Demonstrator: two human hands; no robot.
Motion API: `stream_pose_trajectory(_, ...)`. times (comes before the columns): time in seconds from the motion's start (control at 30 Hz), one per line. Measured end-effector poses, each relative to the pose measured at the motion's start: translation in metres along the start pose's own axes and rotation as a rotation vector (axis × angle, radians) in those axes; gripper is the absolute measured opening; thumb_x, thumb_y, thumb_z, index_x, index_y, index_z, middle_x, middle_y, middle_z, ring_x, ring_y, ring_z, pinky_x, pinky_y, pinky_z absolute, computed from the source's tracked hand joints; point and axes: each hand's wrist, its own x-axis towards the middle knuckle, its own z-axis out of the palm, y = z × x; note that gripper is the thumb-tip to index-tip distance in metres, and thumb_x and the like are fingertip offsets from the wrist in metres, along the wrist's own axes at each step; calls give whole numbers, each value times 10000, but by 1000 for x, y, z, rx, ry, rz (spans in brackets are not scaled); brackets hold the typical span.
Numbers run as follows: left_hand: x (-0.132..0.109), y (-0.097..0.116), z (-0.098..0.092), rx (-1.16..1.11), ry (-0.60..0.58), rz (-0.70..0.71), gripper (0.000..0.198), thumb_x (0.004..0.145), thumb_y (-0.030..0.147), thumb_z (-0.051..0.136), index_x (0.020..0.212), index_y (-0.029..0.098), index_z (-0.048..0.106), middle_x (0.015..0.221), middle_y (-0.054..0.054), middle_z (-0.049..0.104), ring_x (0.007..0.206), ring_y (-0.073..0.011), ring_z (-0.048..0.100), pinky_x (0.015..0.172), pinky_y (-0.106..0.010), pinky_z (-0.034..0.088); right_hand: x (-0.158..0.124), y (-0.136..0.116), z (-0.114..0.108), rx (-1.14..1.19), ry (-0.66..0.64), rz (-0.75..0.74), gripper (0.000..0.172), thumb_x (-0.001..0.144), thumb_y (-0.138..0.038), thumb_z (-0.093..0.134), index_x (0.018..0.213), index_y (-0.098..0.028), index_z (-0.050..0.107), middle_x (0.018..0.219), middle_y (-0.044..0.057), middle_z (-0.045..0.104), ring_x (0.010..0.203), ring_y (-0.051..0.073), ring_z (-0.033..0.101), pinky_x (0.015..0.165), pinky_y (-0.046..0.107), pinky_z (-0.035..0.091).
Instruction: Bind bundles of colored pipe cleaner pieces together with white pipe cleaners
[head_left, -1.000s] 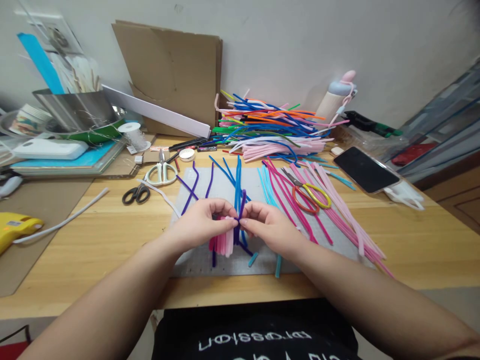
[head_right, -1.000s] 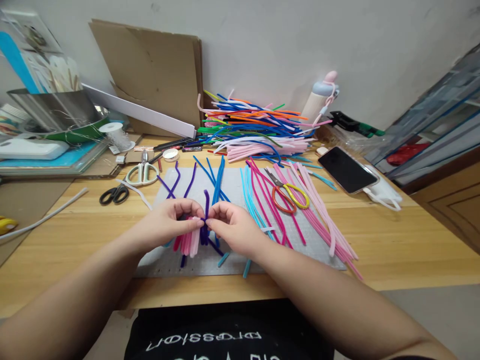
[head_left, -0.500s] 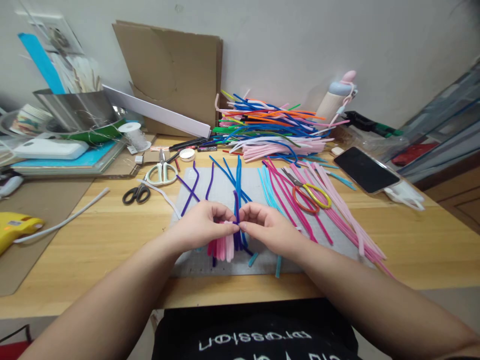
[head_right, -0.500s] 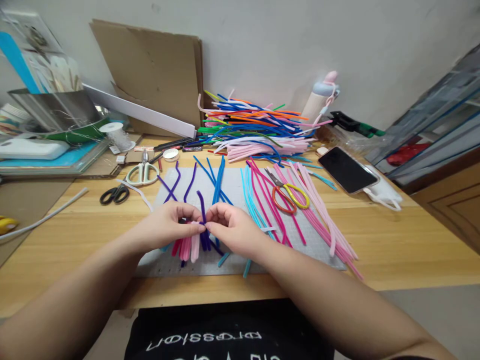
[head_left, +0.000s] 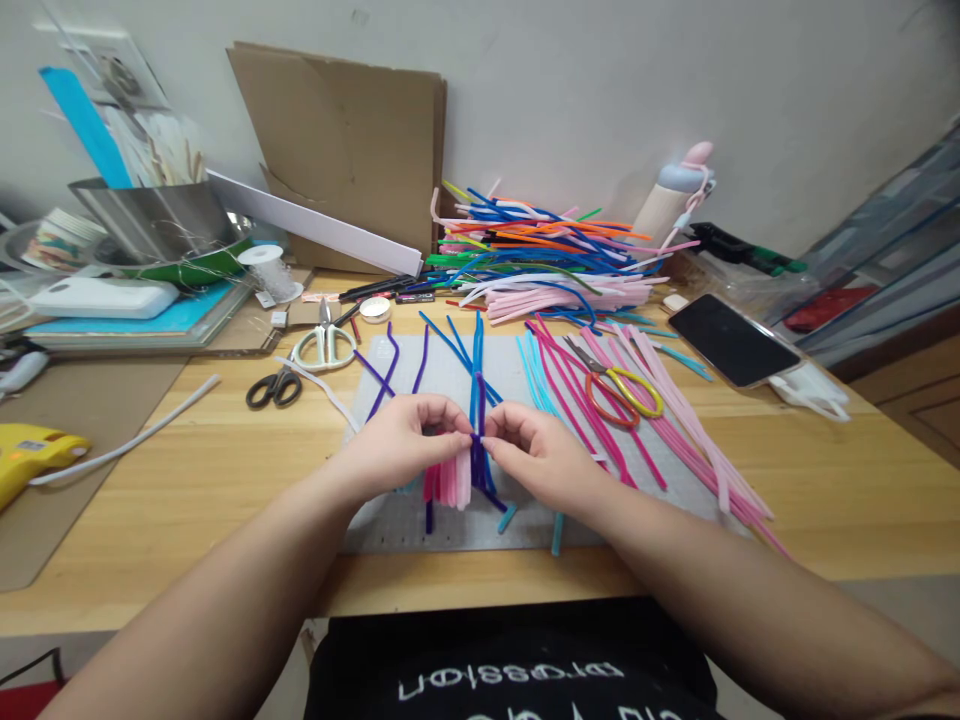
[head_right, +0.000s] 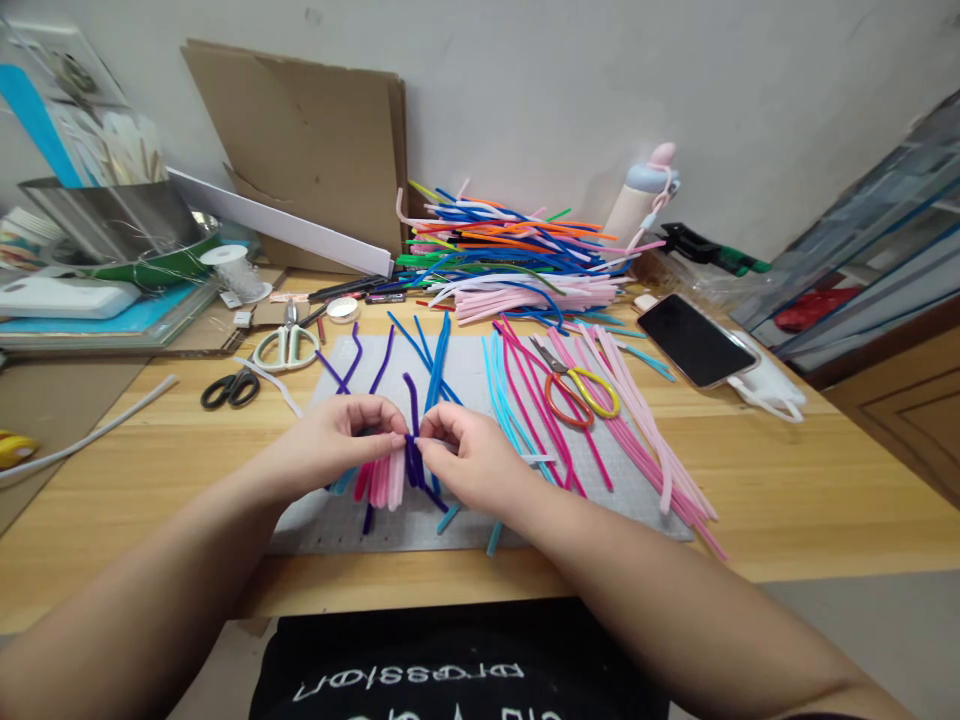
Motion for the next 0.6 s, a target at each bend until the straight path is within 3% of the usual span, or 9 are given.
stream_pose_trajectory(0.23, -1, 1, 0, 6, 28, 21, 114, 724, 259, 640, 746, 148, 628, 639, 19, 580, 564, -90, 484, 547, -215, 389, 0, -3, 1, 44, -7, 9, 66, 772, -235, 545, 753, -175, 525, 638, -40, 466, 556, 92, 424, 524, 229, 340)
stream_pose_trajectory(0.43, 0, -1, 0, 3, 12, 30, 112, 745, 263, 630, 763, 153, 628, 637, 23, 576, 557, -86, 474, 532, -207, 382, 0, 0, 2, 114, -15, 6, 83, 773, -234, 553, 824, -172, 535, 742, -8, 542, 670, 115, 515, 621, 251, 408)
stream_pose_trajectory(0.6, 0, -1, -1, 15, 13, 37, 113, 751, 261, 628, 770, 150, 615, 648, 19, 576, 570, -89, 484, 544, -210, 393, 0, 0, 2, 125, -58, 55, 98, 800, -266, 532, 802, -169, 549, 677, -19, 527, 579, 100, 481, 544, 240, 388)
